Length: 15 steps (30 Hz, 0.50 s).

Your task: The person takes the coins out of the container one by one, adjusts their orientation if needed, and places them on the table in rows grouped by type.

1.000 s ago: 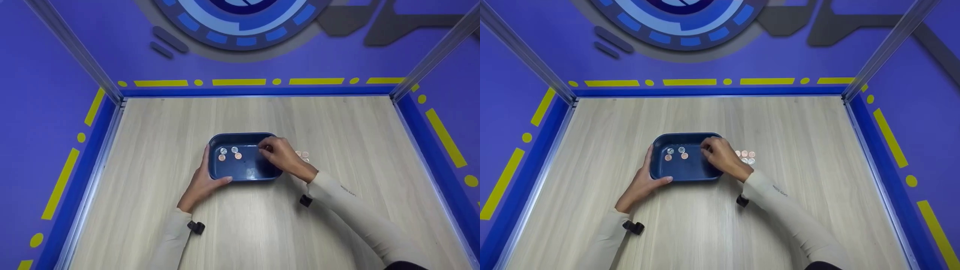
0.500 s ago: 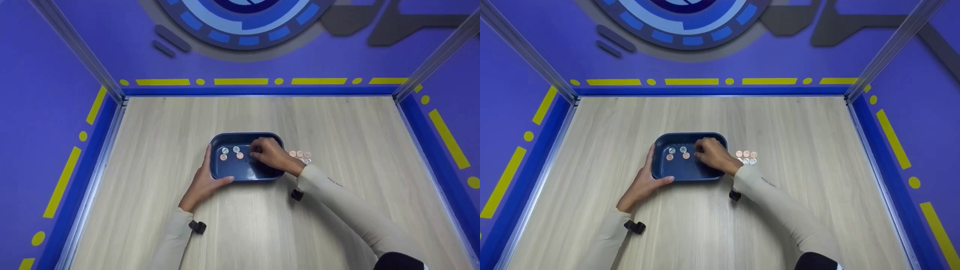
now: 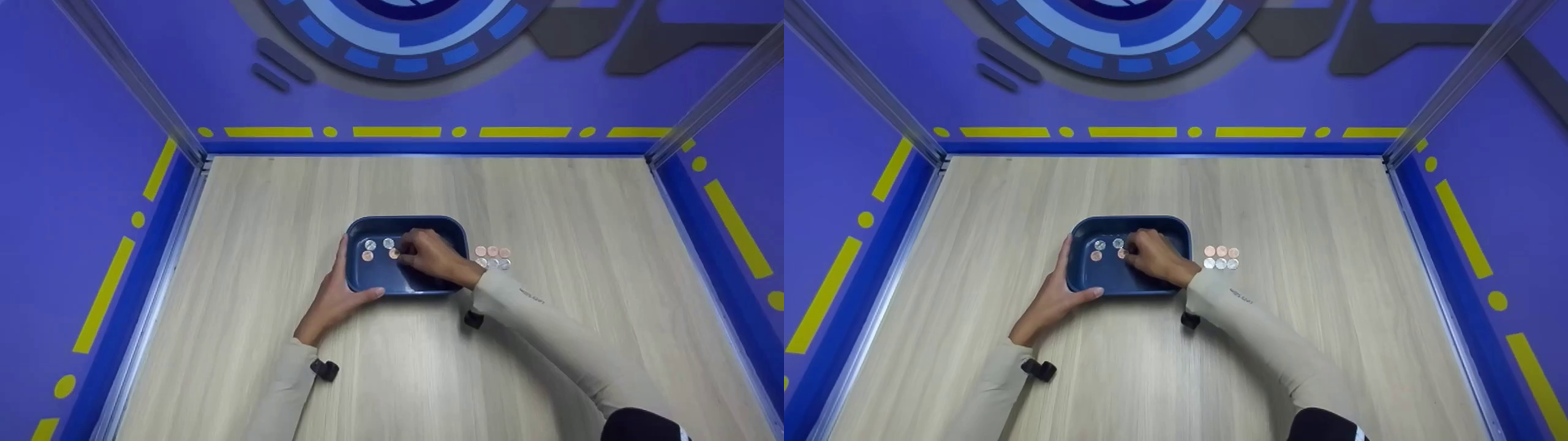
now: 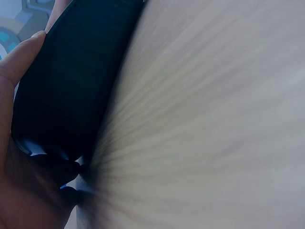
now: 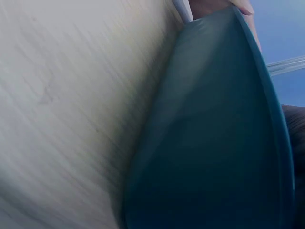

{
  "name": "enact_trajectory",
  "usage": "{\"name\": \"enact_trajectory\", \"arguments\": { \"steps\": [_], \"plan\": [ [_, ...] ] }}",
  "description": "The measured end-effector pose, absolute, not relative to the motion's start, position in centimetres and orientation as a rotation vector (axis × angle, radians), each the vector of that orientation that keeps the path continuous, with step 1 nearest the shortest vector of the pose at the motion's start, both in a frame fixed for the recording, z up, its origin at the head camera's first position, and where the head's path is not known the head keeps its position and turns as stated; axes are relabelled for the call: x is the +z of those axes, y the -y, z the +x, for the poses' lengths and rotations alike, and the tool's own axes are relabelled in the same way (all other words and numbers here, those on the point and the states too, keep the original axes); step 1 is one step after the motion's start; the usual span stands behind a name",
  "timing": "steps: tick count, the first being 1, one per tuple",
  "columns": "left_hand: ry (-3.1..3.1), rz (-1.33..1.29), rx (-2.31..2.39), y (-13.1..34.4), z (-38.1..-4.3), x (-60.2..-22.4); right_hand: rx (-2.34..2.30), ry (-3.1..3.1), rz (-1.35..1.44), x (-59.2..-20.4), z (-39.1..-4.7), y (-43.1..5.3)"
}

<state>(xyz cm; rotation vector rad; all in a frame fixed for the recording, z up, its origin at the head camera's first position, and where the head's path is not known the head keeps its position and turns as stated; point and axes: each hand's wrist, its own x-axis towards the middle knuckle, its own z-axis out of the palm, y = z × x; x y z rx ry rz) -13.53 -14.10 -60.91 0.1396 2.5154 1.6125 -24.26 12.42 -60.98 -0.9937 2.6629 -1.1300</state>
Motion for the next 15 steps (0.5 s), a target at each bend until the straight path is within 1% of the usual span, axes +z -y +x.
{"name": "enact_trajectory", "arguments": {
  "steps": [3,4,6,9,12,15],
  "plan": [
    [-2.521,0.134,1.607,14.1,-13.6,-60.9,-1.133,-2.649,-1.014,-61.3,-24.3,-12.3],
    [-2.523,0.135,1.606,14.0,-13.6,-60.9,-1.155,-2.655,-1.045,-62.1,-24.6,-12.3],
    [-2.525,0.135,1.601,14.0,-13.6,-60.9,-1.144,-2.646,-1.068,-61.9,-24.5,-12.2],
    [-2.529,0.140,1.592,14.0,-13.6,-60.9,-1.183,-2.646,-1.047,-61.9,-24.5,-11.9],
    [-2.528,0.141,1.590,14.1,-13.6,-60.9,-1.192,-2.662,-0.998,-61.1,-24.3,-11.5],
    [-2.525,0.139,1.601,14.1,-13.6,-61.0,-1.191,-2.701,-0.968,-61.4,-24.5,-11.1]
  ]
}}
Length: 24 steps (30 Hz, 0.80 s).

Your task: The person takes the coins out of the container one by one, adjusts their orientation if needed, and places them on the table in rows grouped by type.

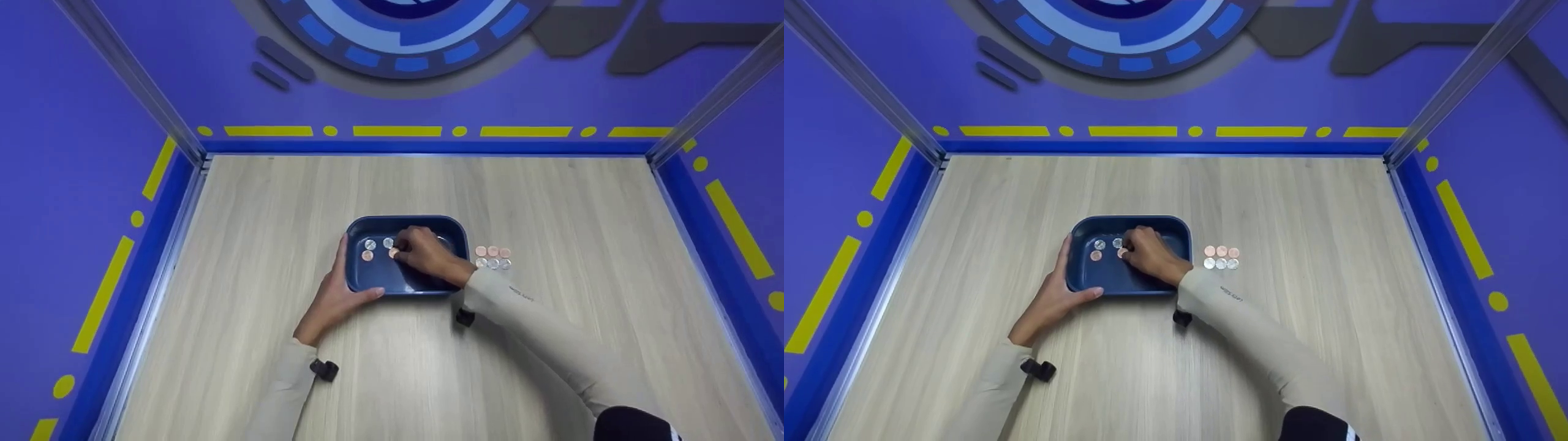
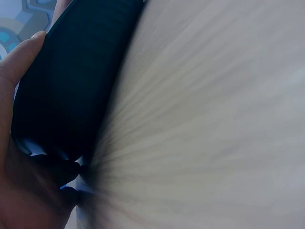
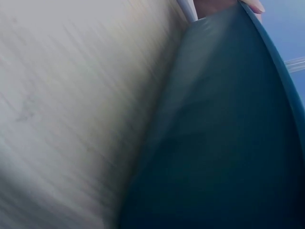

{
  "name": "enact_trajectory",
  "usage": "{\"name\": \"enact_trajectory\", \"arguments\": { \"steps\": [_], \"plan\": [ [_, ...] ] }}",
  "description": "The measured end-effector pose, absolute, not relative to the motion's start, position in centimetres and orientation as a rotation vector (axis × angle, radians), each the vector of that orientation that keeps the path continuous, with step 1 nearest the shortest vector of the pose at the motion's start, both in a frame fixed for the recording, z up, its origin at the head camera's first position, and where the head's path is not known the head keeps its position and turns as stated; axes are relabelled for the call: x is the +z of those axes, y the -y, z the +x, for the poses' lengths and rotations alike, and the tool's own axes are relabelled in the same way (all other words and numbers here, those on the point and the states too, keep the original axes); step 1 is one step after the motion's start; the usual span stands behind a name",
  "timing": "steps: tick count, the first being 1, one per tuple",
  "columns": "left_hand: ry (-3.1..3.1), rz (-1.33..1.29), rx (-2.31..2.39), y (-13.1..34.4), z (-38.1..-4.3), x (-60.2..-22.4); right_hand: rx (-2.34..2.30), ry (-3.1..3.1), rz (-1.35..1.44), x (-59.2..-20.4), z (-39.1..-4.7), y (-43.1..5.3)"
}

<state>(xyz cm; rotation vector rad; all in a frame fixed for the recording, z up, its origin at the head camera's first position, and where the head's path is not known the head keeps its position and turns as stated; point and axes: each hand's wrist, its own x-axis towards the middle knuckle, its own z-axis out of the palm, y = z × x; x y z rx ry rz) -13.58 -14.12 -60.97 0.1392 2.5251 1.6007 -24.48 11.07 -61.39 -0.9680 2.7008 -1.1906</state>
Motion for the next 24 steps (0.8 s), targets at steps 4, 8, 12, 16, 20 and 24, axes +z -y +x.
{"name": "enact_trajectory", "arguments": {
  "steps": [4,8,12,16,20,24],
  "plan": [
    [-2.520,0.145,1.614,14.0,-13.6,-60.9,-1.138,-2.761,-0.909,-63.1,-25.2,-10.8],
    [-2.518,0.152,1.614,14.0,-13.6,-60.9,-1.069,-2.803,-0.894,-64.6,-25.8,-10.9],
    [-2.516,0.160,1.622,14.0,-13.6,-60.8,-1.051,-2.796,-0.910,-64.6,-25.7,-11.1],
    [-2.511,0.161,1.635,14.0,-13.6,-60.9,-1.056,-2.733,-0.897,-63.1,-24.8,-11.3],
    [-2.500,0.160,1.643,14.0,-13.7,-60.9,-1.067,-2.687,-0.888,-60.3,-23.3,-11.5],
    [-2.509,0.153,1.629,14.1,-13.7,-61.0,-1.070,-2.674,-0.874,-57.8,-21.9,-11.7]
  ]
}}
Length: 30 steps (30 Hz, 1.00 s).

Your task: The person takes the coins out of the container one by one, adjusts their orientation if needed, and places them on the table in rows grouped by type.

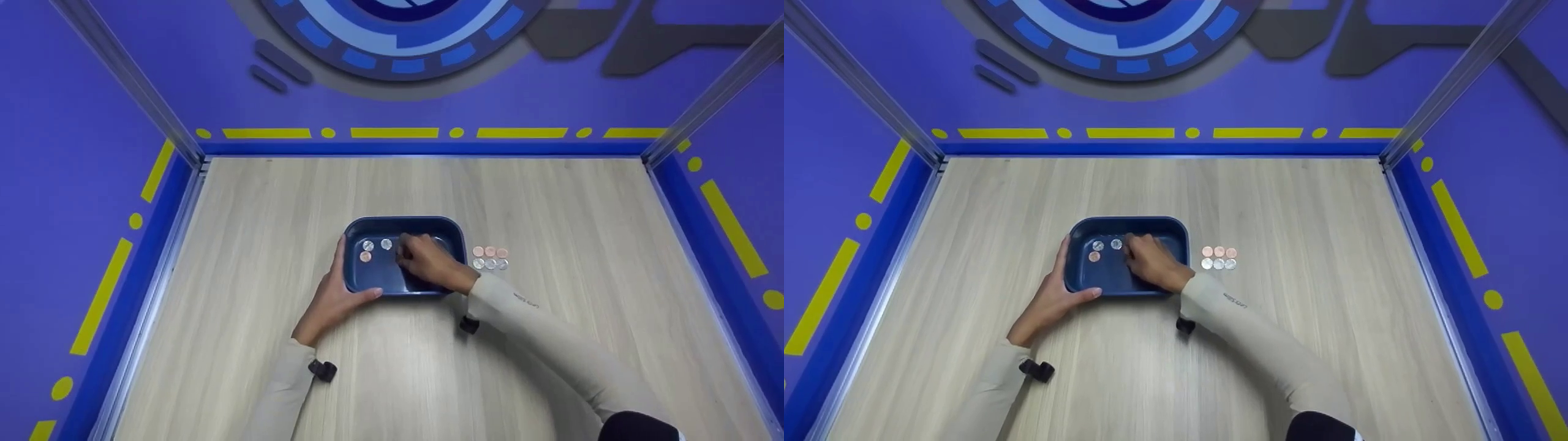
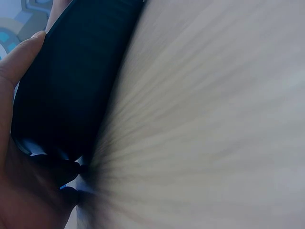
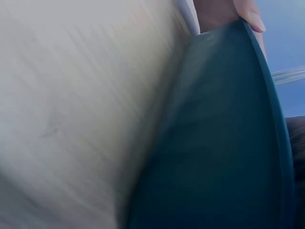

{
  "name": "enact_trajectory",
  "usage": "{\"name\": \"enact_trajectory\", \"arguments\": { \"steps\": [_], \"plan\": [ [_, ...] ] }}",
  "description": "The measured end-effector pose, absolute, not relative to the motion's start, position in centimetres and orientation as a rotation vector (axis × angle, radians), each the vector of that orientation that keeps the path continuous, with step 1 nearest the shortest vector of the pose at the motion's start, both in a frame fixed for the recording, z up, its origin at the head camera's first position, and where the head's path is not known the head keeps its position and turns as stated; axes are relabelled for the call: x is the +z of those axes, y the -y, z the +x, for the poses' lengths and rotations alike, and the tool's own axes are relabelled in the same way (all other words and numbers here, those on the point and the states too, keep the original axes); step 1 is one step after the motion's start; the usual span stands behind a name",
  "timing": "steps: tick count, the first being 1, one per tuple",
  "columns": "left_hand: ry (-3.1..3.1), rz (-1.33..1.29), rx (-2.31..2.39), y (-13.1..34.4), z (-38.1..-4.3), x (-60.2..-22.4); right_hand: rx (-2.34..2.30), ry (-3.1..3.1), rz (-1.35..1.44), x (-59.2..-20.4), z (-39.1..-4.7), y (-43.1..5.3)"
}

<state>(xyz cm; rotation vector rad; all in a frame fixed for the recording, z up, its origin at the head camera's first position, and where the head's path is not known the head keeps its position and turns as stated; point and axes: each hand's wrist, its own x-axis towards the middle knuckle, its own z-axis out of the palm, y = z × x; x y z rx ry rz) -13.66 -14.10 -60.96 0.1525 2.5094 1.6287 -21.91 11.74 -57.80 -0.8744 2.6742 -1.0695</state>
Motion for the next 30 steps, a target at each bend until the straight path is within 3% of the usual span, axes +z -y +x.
{"name": "enact_trajectory", "arguments": {
  "steps": [30],
  "plan": [
    [-2.530,0.158,1.617,14.0,-13.8,-61.0,-1.268,-2.747,-0.709,-53.6,-20.2,-19.5]
  ]
}}
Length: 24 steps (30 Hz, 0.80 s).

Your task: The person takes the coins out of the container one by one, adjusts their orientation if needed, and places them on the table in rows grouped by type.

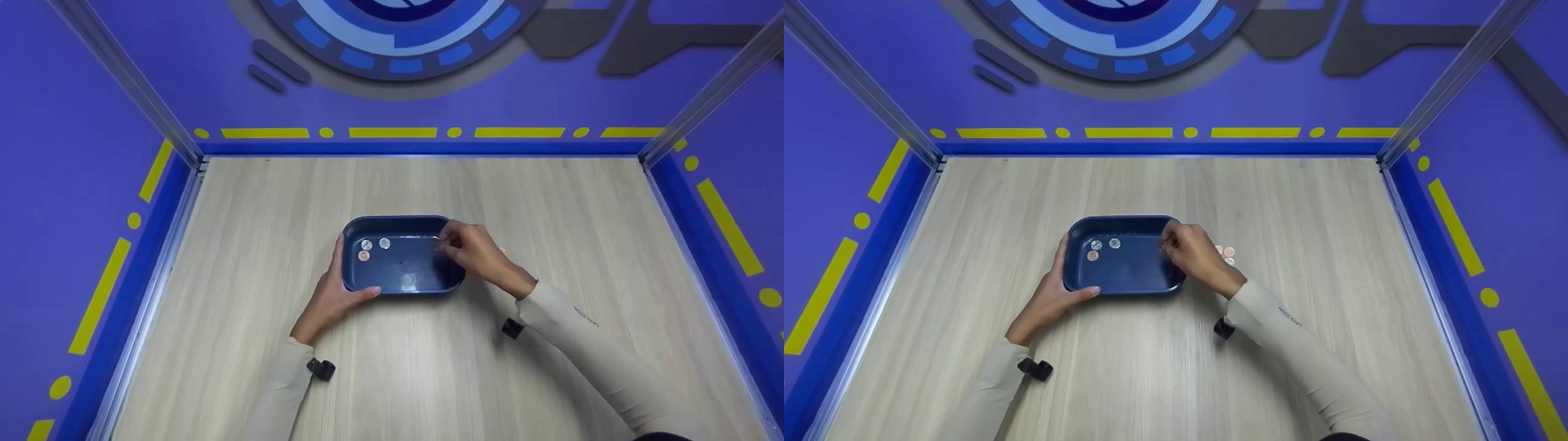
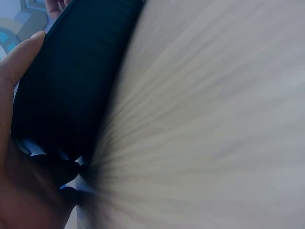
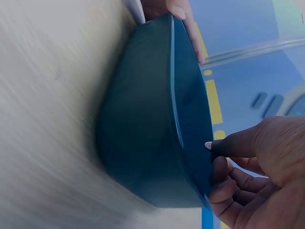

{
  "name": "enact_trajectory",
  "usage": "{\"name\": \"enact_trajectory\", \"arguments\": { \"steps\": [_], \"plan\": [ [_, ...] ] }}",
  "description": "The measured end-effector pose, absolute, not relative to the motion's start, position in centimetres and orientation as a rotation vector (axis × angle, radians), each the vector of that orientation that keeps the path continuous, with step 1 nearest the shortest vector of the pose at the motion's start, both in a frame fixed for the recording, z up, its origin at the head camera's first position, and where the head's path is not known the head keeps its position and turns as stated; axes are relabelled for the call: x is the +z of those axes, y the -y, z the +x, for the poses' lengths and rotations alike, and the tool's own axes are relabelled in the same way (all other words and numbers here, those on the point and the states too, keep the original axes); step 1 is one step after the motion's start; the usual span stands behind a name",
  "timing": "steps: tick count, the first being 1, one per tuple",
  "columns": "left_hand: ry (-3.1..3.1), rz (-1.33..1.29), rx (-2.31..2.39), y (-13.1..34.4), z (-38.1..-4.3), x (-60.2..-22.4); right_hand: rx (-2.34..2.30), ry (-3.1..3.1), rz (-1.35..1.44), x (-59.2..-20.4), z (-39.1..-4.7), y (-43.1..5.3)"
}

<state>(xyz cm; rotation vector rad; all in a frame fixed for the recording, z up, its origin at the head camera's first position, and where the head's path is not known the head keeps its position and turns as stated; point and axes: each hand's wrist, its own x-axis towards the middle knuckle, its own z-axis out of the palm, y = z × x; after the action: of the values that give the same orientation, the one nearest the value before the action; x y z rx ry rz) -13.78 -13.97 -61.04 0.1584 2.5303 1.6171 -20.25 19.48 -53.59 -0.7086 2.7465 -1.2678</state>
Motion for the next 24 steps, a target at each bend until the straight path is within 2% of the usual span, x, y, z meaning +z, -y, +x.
{"name": "enact_trajectory", "arguments": {
  "steps": [24],
  "plan": [
    [-2.545,0.139,1.580,14.0,-13.8,-61.0,-1.405,-2.777,-0.420,-54.4,-19.4,-25.2]
  ]
}}
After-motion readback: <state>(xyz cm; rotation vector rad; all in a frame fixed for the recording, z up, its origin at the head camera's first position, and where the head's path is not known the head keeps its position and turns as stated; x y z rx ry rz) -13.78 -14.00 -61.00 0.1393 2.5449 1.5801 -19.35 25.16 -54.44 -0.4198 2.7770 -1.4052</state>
